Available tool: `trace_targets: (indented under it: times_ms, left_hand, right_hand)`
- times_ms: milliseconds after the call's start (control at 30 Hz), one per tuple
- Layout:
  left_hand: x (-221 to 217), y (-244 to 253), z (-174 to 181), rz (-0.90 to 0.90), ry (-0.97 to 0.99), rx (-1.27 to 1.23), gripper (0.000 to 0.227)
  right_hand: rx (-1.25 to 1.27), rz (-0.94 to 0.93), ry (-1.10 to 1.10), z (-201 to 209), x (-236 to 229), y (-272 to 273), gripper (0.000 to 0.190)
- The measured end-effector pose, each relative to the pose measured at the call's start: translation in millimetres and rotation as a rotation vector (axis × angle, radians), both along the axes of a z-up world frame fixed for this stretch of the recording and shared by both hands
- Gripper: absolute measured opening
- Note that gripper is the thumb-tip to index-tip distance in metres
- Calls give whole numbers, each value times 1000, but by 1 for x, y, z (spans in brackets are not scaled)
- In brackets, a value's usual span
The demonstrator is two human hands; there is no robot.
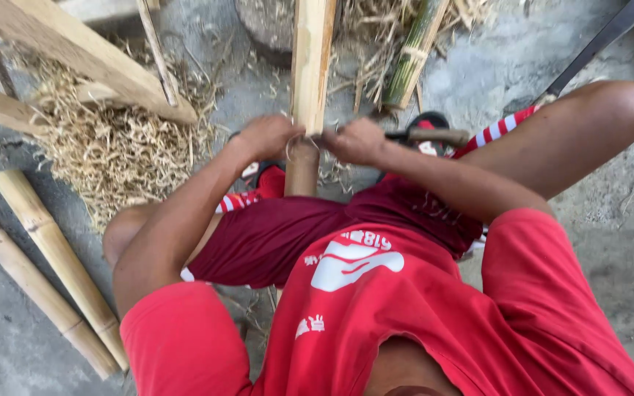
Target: Carving and scraping a piece of bamboo with a knife while sitting on the ground.
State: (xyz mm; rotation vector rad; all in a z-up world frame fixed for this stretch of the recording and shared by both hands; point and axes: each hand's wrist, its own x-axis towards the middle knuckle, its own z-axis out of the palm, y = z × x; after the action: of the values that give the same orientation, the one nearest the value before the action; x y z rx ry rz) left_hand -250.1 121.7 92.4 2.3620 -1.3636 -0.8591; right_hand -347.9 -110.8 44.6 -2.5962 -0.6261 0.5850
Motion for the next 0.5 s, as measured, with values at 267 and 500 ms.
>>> trace_targets:
  times_ms: [267,500]
  left_hand:
    - [34,32,23,172,42,325,36]
    - [100,-20,85,303,-173,33,27]
  right_hand:
    - [241,89,-29,32,7,-15,29]
    - [141,-427,57,56,125,-105,31]
